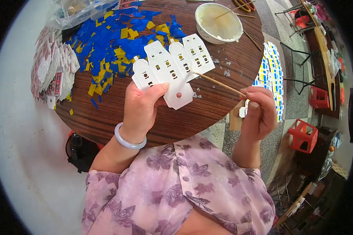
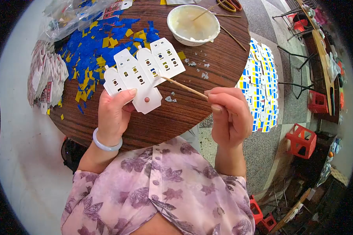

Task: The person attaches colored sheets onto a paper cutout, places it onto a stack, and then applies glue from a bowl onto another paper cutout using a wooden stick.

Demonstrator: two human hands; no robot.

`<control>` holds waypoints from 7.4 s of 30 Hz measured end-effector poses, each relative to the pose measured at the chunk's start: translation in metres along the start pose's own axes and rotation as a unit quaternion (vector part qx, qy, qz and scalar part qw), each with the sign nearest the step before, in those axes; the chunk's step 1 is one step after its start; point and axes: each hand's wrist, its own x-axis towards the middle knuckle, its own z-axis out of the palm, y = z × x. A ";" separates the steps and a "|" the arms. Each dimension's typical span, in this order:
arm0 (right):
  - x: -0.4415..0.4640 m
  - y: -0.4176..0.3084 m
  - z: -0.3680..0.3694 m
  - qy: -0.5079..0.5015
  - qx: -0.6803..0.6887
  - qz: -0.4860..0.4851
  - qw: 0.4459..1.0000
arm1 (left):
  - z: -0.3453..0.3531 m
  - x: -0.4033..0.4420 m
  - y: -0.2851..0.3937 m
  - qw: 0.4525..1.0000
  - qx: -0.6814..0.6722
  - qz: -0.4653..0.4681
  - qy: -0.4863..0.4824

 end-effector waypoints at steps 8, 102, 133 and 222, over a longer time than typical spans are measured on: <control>-0.004 -0.004 0.004 -0.022 -0.030 -0.002 0.999 | 0.000 0.000 -0.001 1.000 0.010 0.000 0.000; -0.005 -0.003 0.026 -0.033 0.009 -0.063 0.997 | -0.002 0.001 -0.003 0.999 -0.003 -0.031 0.008; -0.021 -0.007 0.018 0.030 0.033 0.062 0.997 | -0.001 0.001 -0.005 1.000 0.001 -0.008 0.009; 0.015 0.002 0.043 0.072 0.239 0.230 0.941 | -0.004 -0.003 0.003 0.999 0.036 -0.004 -0.015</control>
